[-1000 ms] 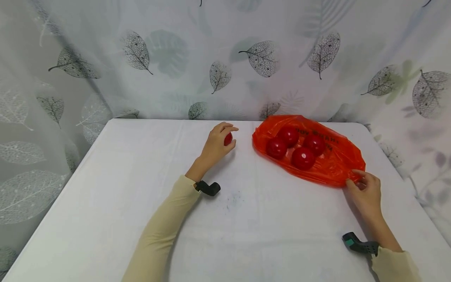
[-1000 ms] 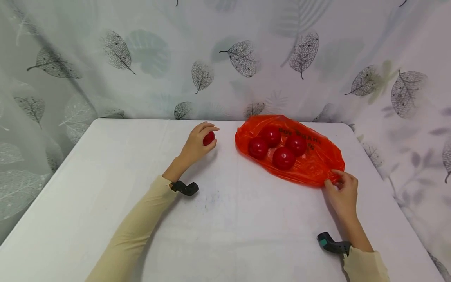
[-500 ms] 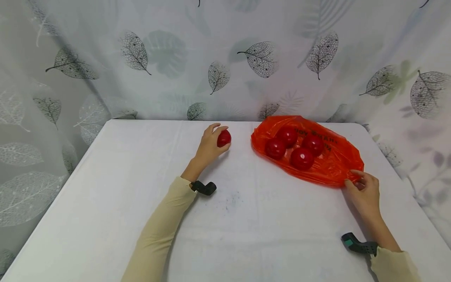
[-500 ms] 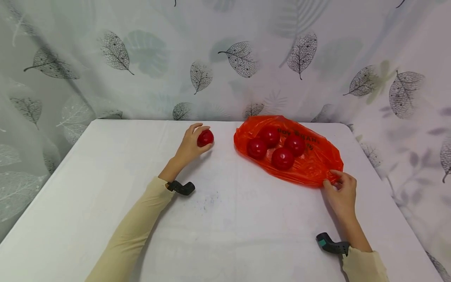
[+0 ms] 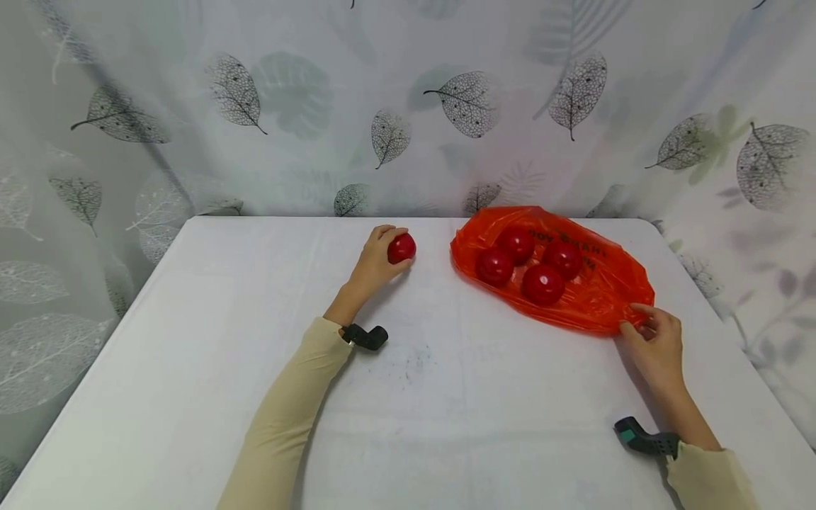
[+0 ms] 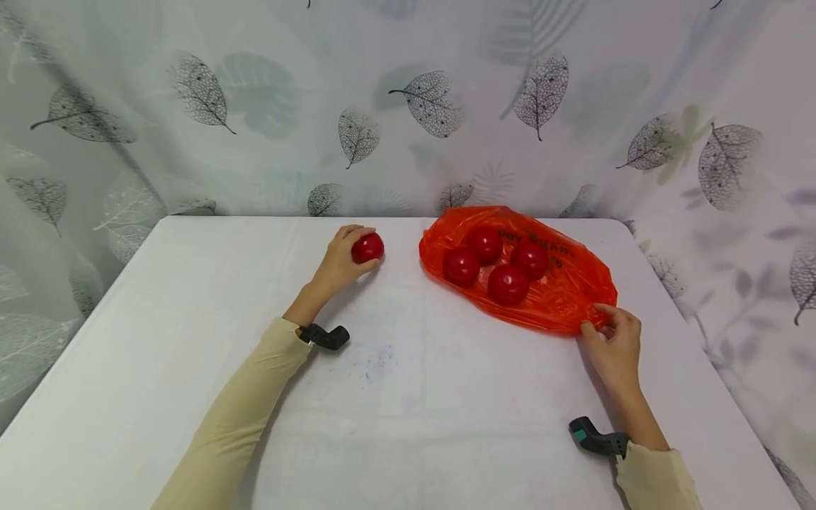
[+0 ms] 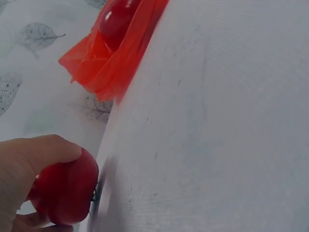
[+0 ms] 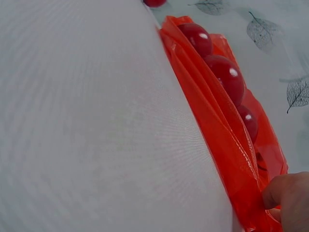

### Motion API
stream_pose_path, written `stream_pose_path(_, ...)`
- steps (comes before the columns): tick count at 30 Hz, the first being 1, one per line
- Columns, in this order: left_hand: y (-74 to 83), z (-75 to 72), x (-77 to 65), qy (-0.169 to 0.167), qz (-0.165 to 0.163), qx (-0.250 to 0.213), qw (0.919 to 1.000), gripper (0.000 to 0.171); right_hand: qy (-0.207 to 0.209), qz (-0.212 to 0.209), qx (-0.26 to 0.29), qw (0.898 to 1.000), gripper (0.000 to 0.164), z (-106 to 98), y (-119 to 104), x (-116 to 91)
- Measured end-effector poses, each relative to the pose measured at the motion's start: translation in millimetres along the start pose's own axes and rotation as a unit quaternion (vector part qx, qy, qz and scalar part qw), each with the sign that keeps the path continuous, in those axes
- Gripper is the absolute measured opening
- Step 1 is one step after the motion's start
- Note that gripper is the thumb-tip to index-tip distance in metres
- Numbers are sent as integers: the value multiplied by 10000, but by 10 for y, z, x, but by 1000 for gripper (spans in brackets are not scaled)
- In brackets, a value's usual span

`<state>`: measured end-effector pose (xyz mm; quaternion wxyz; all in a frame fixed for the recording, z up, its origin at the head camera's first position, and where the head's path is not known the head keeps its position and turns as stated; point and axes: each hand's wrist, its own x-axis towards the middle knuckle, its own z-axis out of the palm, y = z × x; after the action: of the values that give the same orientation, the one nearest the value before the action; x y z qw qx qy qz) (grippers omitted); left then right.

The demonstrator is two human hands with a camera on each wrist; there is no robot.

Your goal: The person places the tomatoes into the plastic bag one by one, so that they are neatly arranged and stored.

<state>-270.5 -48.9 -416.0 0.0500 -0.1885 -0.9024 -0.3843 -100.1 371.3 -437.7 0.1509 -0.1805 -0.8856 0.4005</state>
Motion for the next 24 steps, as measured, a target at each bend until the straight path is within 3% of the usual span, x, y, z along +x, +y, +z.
stream_pose_path(6, 74, 10, 44, 119, 182, -36, 9998, 56, -112, 21, -101, 9999, 41, -21, -11, -5)
stream_pose_path(15, 322, 28, 97, 188, 534, -89, 9984, 56, -147, 189, -163, 9996, 42, -23, -33, 6)
stream_pose_path(24, 522, 101, 139, 362, 1027, -291, 9936, 55, -66, -80, 41, 9999, 41, -16, 14, 18)
